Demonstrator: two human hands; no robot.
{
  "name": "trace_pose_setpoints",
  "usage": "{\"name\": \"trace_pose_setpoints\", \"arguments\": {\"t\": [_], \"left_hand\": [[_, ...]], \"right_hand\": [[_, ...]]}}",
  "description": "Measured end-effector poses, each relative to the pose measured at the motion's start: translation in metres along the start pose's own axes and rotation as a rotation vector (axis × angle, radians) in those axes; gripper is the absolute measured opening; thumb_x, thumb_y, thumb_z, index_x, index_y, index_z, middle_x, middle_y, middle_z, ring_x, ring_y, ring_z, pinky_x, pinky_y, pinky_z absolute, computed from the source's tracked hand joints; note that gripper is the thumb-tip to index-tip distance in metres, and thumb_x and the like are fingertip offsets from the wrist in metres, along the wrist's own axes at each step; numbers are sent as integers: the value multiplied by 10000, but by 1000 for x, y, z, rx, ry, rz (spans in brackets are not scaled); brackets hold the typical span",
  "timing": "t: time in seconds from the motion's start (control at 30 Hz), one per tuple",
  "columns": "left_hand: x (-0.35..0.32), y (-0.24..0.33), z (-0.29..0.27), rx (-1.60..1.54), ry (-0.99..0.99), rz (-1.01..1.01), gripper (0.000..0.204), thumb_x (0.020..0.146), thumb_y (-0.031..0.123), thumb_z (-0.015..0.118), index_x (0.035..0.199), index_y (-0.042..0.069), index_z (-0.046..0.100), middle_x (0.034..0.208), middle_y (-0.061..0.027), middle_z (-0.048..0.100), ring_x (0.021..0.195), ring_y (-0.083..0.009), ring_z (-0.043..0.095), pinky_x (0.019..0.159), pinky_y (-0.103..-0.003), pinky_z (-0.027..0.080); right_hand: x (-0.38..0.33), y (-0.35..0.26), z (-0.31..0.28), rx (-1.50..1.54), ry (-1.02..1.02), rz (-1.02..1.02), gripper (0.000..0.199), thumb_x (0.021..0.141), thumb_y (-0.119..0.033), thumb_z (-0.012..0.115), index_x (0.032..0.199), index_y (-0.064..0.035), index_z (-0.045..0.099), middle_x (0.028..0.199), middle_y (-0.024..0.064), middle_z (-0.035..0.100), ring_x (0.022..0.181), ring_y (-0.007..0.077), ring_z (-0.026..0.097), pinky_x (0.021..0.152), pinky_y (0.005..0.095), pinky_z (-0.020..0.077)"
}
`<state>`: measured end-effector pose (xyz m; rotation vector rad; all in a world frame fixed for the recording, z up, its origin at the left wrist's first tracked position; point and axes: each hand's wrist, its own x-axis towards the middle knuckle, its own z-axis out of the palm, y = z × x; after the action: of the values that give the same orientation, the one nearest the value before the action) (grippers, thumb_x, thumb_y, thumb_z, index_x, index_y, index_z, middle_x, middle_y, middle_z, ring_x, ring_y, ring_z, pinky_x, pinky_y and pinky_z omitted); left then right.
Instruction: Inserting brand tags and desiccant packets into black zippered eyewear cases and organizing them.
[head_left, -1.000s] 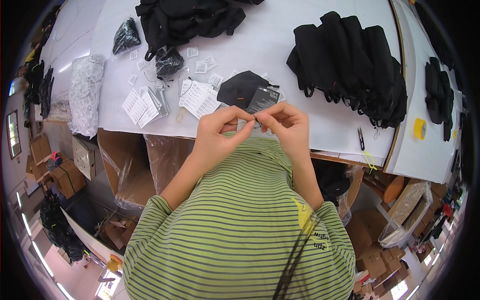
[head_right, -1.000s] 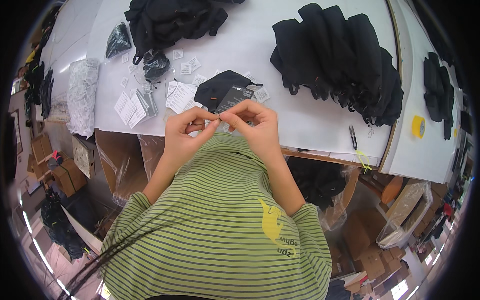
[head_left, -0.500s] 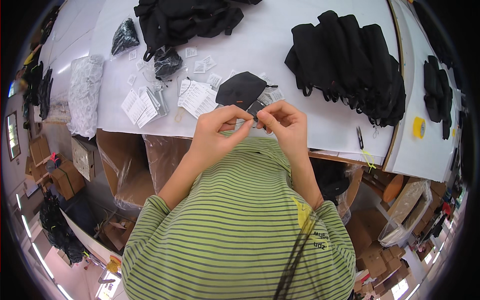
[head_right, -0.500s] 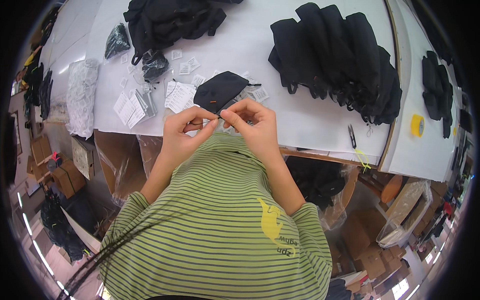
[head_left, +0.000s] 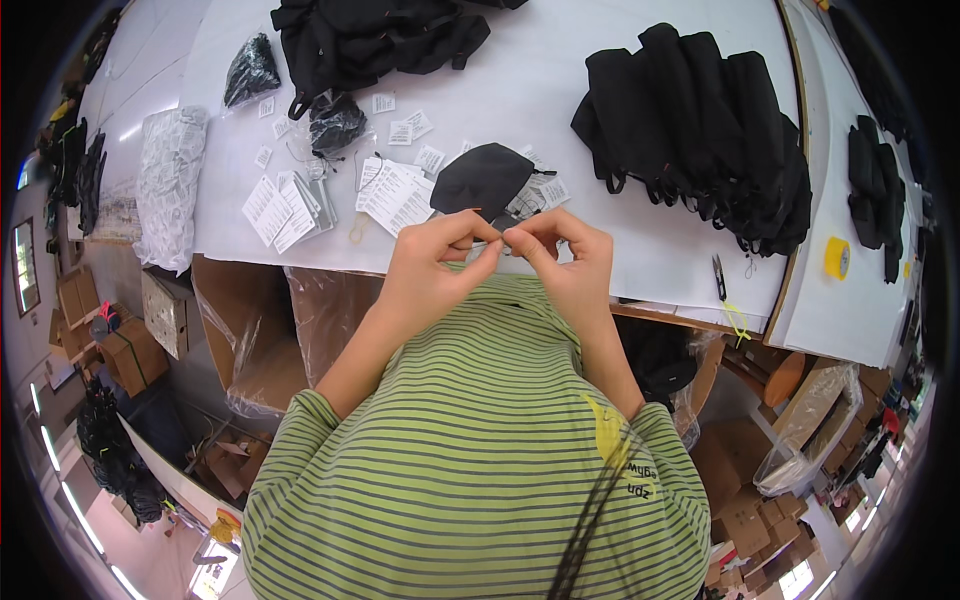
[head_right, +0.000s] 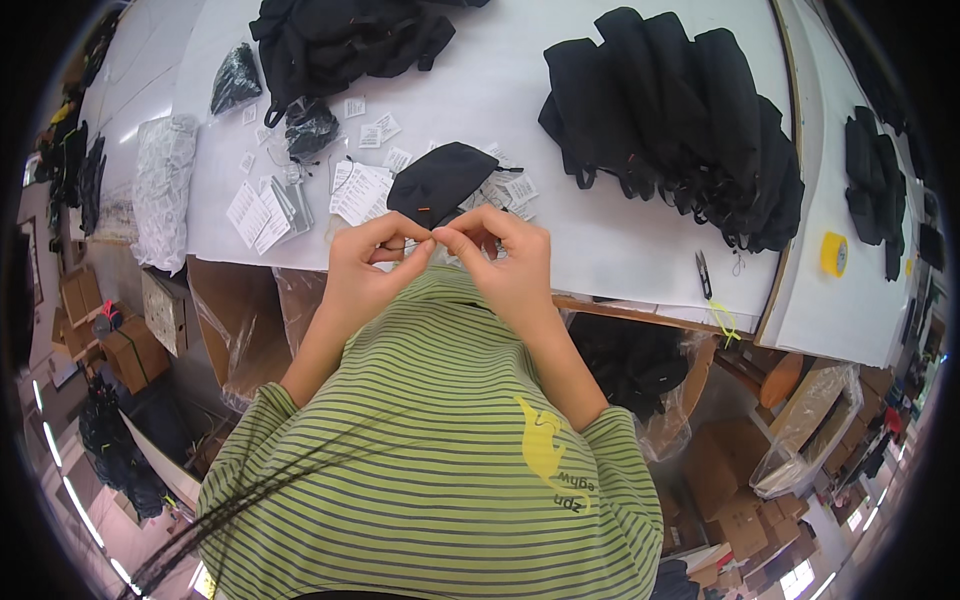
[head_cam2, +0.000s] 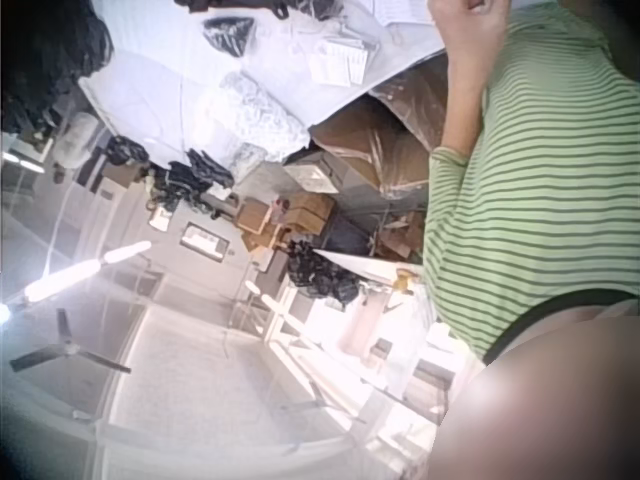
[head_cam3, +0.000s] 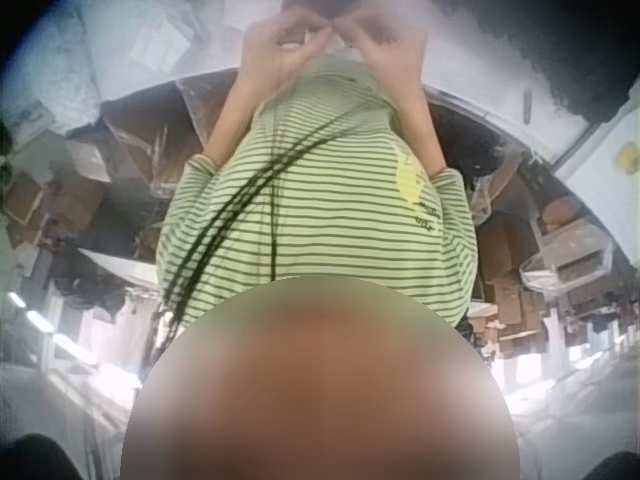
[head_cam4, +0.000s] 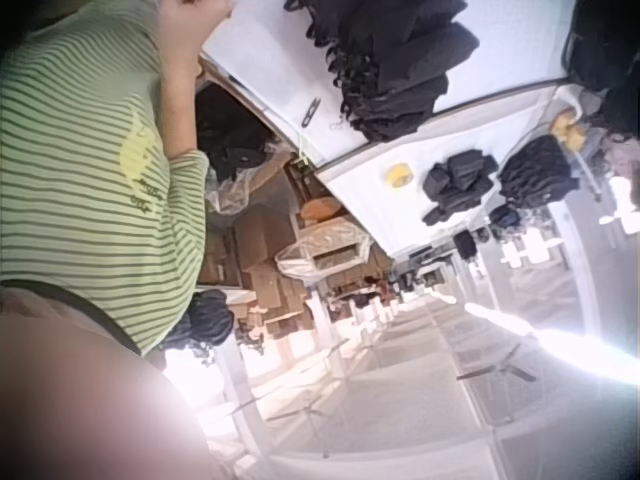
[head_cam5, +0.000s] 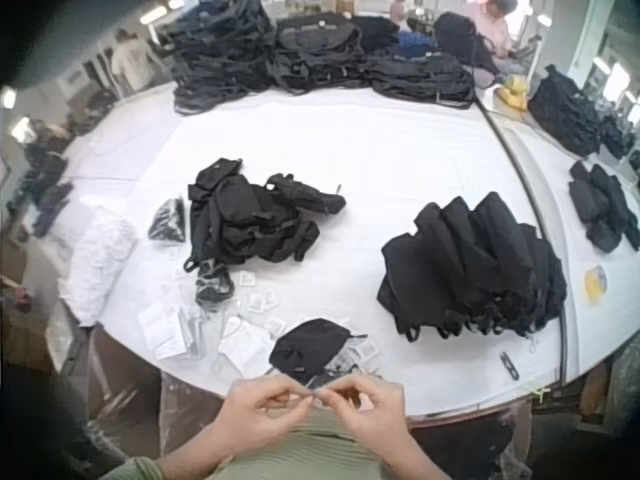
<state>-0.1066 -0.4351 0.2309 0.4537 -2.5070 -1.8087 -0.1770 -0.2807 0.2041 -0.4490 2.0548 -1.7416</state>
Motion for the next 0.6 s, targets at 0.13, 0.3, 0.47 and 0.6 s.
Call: {"name": "trace_pose_setpoints", "arguments": {"t": [0.13,0.3,0.47,0.6], "left_hand": [[9,4,-11,93,-113,107,72,776,51,657,833,15,631,673,-26,531,617,-95,446,581,-233,388],[92,-40,-15,-5,-291,393,172,792,30,594,962,37,620,839,-64,589,797,-185,523,762,-316,432],[117,-63,22,402,-806,209,283,743,29,600,1017,101,592,994,-82,572,1017,-254,471,909,-380,375],[119,-81,25,613,-582,546,320,689,50,707,960,95,543,976,-48,561,1008,-268,467,878,-370,377]], "right_hand": [[2,2,-5,145,-56,15,102,807,-94,708,778,-12,655,682,19,643,606,70,583,576,199,433],[7,10,-20,473,-78,69,99,862,-84,655,838,-1,608,738,60,646,678,105,607,655,219,466],[5,20,-46,514,9,-3,119,923,-117,577,871,-12,556,773,65,634,735,135,626,716,253,479],[-10,35,-61,488,102,31,131,928,-136,560,854,-28,557,756,74,644,736,138,626,734,251,469]]}}
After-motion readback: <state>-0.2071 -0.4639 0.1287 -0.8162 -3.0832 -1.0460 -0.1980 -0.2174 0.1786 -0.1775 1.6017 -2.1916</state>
